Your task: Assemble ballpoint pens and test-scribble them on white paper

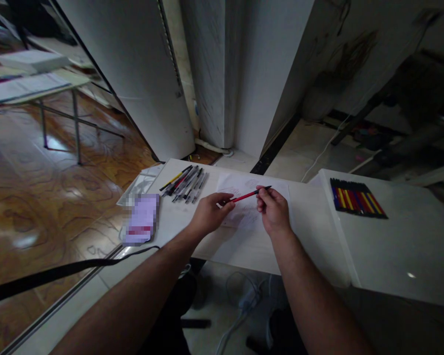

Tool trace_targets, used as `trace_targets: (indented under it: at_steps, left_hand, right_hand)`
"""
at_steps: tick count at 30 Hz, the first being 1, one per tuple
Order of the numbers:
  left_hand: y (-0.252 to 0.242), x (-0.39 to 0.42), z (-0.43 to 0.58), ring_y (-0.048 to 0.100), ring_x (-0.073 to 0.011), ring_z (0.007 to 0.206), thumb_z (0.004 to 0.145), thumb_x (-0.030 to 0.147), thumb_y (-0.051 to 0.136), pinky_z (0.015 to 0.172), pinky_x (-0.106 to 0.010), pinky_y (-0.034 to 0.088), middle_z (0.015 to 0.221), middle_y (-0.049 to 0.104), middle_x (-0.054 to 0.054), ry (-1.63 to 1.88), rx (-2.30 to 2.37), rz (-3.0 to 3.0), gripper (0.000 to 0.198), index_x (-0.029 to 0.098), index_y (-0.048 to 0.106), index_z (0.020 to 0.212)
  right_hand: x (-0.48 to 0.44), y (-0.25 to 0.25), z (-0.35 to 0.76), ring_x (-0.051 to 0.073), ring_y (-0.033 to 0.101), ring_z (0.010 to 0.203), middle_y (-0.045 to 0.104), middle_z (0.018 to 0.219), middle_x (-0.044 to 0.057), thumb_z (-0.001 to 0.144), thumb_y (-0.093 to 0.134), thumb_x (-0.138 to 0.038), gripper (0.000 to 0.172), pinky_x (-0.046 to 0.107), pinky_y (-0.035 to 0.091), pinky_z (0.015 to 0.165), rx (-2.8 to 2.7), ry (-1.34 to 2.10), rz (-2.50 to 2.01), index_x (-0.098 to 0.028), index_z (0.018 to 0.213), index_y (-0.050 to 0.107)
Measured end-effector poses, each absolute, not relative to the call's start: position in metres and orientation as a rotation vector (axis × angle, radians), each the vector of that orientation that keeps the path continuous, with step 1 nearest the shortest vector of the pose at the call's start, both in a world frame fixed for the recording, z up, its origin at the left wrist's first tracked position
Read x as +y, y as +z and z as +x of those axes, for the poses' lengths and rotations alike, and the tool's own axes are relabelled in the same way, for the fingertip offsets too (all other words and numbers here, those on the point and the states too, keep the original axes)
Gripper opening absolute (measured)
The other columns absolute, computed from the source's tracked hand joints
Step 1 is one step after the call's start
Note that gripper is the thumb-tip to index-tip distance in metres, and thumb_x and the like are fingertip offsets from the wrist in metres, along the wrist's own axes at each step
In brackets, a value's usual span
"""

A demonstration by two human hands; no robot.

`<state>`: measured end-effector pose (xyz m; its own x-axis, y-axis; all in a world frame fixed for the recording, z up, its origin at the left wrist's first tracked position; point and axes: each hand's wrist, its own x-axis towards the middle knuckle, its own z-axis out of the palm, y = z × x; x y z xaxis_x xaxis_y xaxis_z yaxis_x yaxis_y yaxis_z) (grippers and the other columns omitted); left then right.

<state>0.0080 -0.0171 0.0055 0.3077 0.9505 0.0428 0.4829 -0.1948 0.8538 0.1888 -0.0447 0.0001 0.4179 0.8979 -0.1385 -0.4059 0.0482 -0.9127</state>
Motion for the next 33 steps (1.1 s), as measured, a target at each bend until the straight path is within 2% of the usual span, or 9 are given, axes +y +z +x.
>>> trace_targets:
  at_steps: [5,17,33]
  left_hand:
    - [0.007,-0.0158,0.0053,0.06,-0.014,0.065,0.082,0.034,0.06,0.063,-0.025,0.044,0.075,0.071,-0.003,0.684,1.407,1.885,0.033,0.019,0.073,0.109]
    - [0.0084,-0.0187,0.0069,0.061,-0.0138,0.062,0.082,0.031,0.059,0.059,-0.024,0.043,0.074,0.072,-0.003,0.724,1.397,1.945,0.032,0.017,0.072,0.108]
    - [0.0095,-0.0194,0.0067,0.059,-0.0129,0.06,0.08,0.031,0.061,0.059,-0.023,0.042,0.071,0.069,-0.001,0.695,1.365,1.956,0.031,0.018,0.072,0.106]
  right_hand:
    - [-0.0434,-0.0009,0.1967,0.006,0.044,0.049,0.059,0.064,-0.002,0.063,0.078,-0.036,0.031,0.018,0.03,0.04,-0.514,1.073,-1.097,-0.016,0.085,0.07]
    - [-0.0457,-0.0027,0.1916,0.006,0.045,0.05,0.06,0.066,-0.002,0.069,0.075,-0.038,0.028,0.02,0.033,0.042,-0.639,1.054,-1.13,-0.016,0.086,0.069]
    - [-0.0457,0.0016,0.1958,0.006,0.044,0.049,0.06,0.065,-0.002,0.068,0.077,-0.037,0.03,0.02,0.032,0.041,-0.613,1.046,-1.096,-0.016,0.087,0.069]
